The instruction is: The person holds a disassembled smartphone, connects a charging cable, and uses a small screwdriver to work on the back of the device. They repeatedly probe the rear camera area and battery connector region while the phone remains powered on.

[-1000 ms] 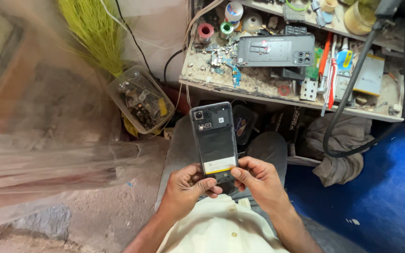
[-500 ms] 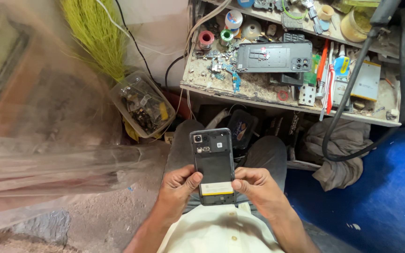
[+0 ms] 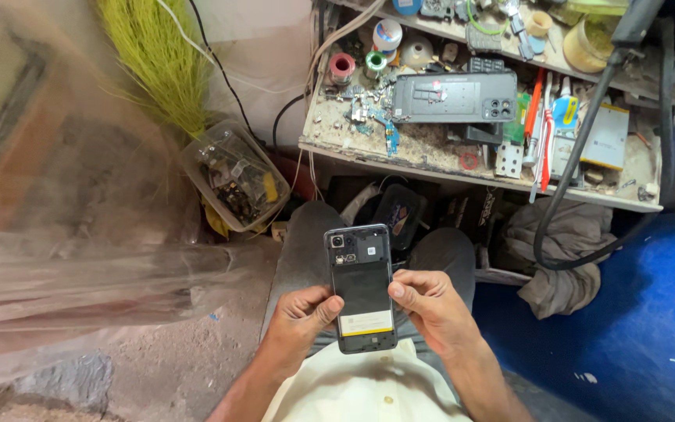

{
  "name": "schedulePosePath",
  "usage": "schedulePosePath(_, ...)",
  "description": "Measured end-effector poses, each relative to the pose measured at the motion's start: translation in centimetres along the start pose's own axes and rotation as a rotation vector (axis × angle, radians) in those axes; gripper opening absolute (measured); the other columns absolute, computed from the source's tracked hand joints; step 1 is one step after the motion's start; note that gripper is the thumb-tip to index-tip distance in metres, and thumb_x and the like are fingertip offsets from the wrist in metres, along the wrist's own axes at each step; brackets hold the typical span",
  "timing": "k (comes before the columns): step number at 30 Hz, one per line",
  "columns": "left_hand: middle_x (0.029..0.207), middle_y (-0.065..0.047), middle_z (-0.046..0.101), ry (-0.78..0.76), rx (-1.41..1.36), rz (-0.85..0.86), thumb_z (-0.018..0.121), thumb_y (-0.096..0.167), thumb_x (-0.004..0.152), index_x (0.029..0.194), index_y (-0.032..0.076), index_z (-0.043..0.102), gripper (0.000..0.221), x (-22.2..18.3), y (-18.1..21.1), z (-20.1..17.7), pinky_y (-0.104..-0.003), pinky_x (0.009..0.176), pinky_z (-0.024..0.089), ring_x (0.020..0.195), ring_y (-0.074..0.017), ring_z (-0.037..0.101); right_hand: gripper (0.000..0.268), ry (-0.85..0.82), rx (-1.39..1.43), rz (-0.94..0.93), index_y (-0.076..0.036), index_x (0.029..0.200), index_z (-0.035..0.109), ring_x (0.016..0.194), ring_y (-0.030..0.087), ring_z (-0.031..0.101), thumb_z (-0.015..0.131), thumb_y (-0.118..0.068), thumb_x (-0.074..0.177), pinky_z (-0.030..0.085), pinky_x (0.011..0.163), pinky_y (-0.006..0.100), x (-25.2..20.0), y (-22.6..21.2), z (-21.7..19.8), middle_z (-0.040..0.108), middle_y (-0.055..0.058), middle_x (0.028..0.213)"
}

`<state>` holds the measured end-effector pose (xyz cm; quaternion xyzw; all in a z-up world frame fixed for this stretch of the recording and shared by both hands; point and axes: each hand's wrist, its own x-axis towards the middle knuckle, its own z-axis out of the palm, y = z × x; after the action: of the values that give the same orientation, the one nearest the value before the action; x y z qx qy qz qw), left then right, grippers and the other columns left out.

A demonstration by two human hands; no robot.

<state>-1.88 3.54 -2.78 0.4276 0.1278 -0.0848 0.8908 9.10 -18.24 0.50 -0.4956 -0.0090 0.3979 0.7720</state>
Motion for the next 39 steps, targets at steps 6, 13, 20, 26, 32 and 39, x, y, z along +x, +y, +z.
schedulePosePath(6, 0.096, -0.009, 0.078, -0.006, -0.160, 0.085, 0.060, 0.030, 0.105, 0.108, -0.005, 0.072, 0.037, 0.2, 1.7, 0.0, -0.031, 0.075, 0.061, 0.082, -0.0136, 0.073, 0.016, -0.081, 0.002, -0.014, 0.007, 0.103, 0.078, 0.080, 0.009, 0.061, 0.077, -0.010, 0.100, 0.048, 0.072, 0.027, 0.1, 1.0, -0.4, 0.070, 0.002, 0.090)
schedulePosePath(13, 0.096, -0.006, 0.076, 0.104, 0.035, 0.107, 0.067, 0.023, 0.100, 0.117, -0.005, 0.074, 0.034, 0.5, -0.7, 1.5, -0.029, 0.072, 0.058, 0.080, -0.0110, 0.069, 0.029, 0.030, -0.067, -0.049, 0.004, 0.114, 0.077, 0.087, 0.012, 0.069, 0.070, -0.016, 0.095, 0.053, 0.077, 0.027, -0.2, -1.2, 0.9, 0.078, 0.009, 0.102)
schedulePosePath(20, 0.095, -0.002, 0.077, 0.065, 0.024, 0.062, 0.062, 0.027, 0.095, 0.116, 0.001, 0.073, 0.035, 0.0, 1.9, 1.6, -0.028, 0.075, 0.061, 0.080, -0.0084, 0.071, 0.028, 0.005, -0.134, -0.031, 0.008, 0.112, 0.079, 0.085, 0.012, 0.062, 0.072, -0.015, 0.098, 0.048, 0.074, 0.028, -0.7, -0.7, 1.1, 0.075, 0.008, 0.097)
schedulePosePath(26, 0.087, -0.005, 0.077, 0.074, 0.150, 0.113, 0.064, 0.023, 0.100, 0.108, -0.005, 0.077, 0.031, -0.2, 1.2, 2.0, -0.028, 0.069, 0.060, 0.074, -0.0108, 0.070, 0.027, -0.006, -0.136, -0.085, 0.004, 0.094, 0.076, 0.079, 0.011, 0.060, 0.069, -0.022, 0.096, 0.046, 0.071, 0.028, -0.8, -1.4, 1.3, 0.068, 0.002, 0.086)
schedulePosePath(32, 0.082, -0.002, 0.077, 0.123, 0.132, 0.050, 0.064, 0.018, 0.096, 0.102, -0.005, 0.077, 0.027, -0.9, 1.1, 1.9, -0.027, 0.068, 0.060, 0.073, -0.0089, 0.071, 0.029, 0.034, -0.228, -0.079, 0.003, 0.084, 0.073, 0.071, 0.006, 0.044, 0.070, -0.022, 0.098, 0.034, 0.062, 0.025, -1.3, -1.2, 1.1, 0.055, -0.003, 0.076)
schedulePosePath(39, 0.079, 0.000, 0.071, 0.147, 0.266, 0.229, 0.065, 0.018, 0.100, 0.096, -0.005, 0.078, 0.027, -0.6, 1.1, 1.5, -0.023, 0.065, 0.048, 0.073, -0.0054, 0.060, 0.031, -0.119, -0.302, -0.037, 0.002, 0.098, 0.075, 0.074, 0.004, 0.048, 0.068, -0.028, 0.099, 0.040, 0.065, 0.023, -1.8, -0.8, 0.7, 0.057, -0.007, 0.081)
